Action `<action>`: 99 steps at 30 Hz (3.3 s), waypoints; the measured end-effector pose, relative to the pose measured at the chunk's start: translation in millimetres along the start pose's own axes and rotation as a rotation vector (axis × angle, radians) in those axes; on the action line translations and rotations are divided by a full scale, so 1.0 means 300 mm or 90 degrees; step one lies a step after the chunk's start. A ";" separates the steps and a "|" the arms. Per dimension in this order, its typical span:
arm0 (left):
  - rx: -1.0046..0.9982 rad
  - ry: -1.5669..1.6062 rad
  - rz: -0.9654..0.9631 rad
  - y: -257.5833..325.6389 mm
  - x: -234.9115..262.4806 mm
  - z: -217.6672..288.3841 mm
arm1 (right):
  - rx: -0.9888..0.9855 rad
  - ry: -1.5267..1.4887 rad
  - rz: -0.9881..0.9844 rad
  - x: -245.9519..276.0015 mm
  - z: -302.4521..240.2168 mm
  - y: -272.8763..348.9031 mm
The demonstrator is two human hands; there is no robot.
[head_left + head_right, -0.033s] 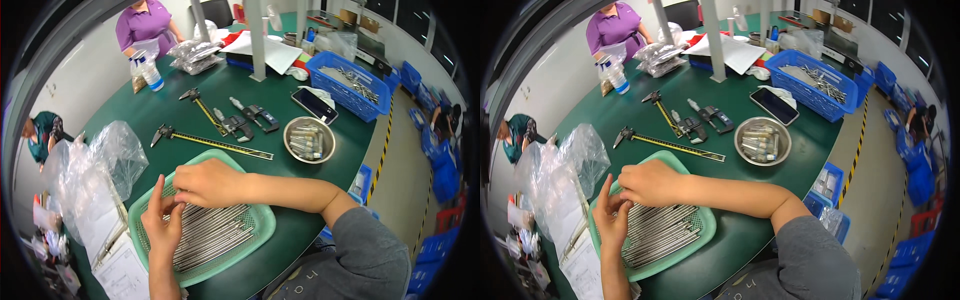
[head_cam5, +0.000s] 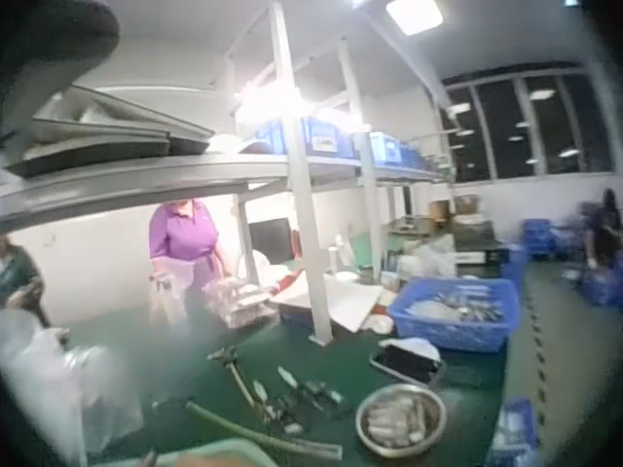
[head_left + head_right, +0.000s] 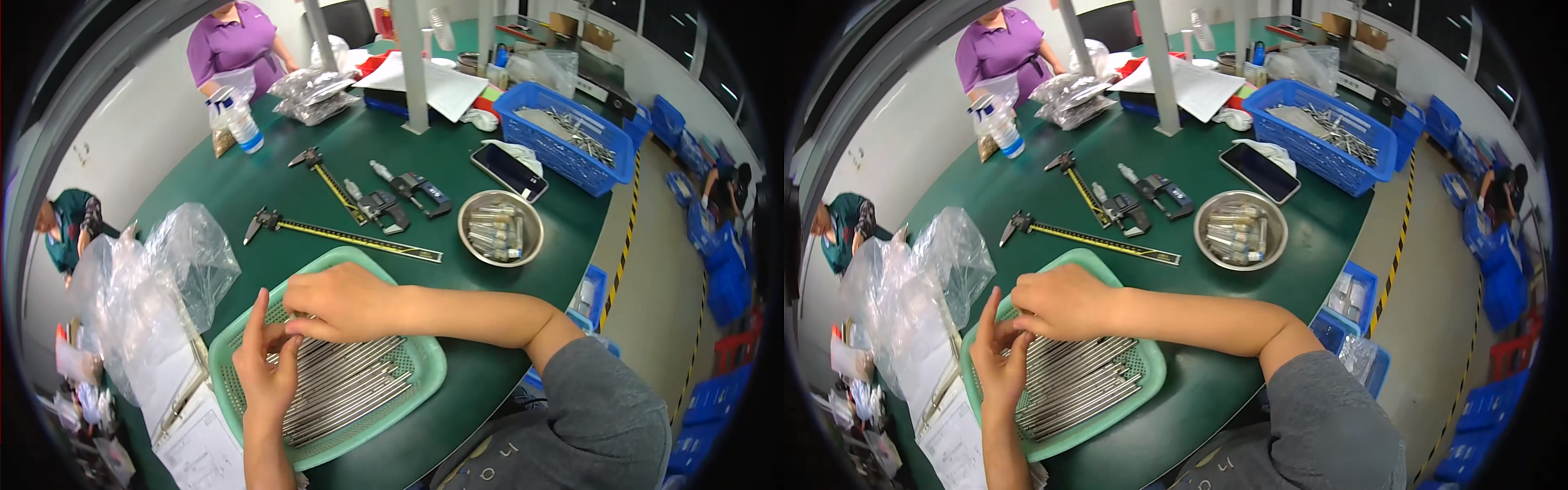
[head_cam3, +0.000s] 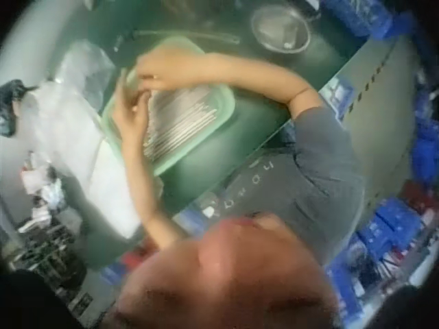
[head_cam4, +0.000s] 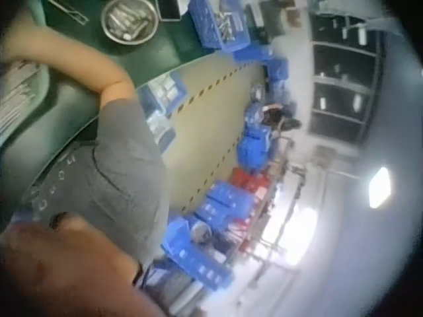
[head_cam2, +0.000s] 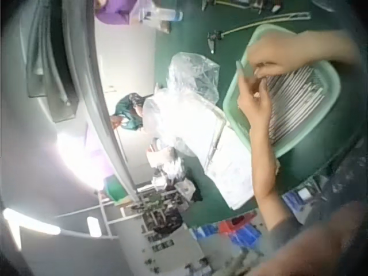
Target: The person picks up metal rods from a green basket and measures them using a digital caliper. They handle the rods one by one, adjusting the caliper jaws to fit the rod diameter and reading the digital display. The person occasionally places the measured rods back into the basket or onto the table.
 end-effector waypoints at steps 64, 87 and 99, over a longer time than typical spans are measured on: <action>-0.075 -0.282 -0.319 0.023 -0.072 0.019 | -0.502 0.784 0.163 0.570 0.377 0.667; -0.088 -0.282 -0.313 0.022 -0.077 0.019 | -0.830 0.638 0.051 0.605 0.428 0.653; -0.090 -0.285 -0.314 0.023 -0.078 0.020 | -0.840 0.611 0.080 0.612 0.432 0.659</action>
Point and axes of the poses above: each hand's wrist, its own y-axis away from the middle knuckle, its own x-axis out of the back of the hand, z = x × y, the point moved 1 cm from there along -y, towards the middle knuckle, and after that the axes turned 12 degrees about x, right-handed, at the moved point
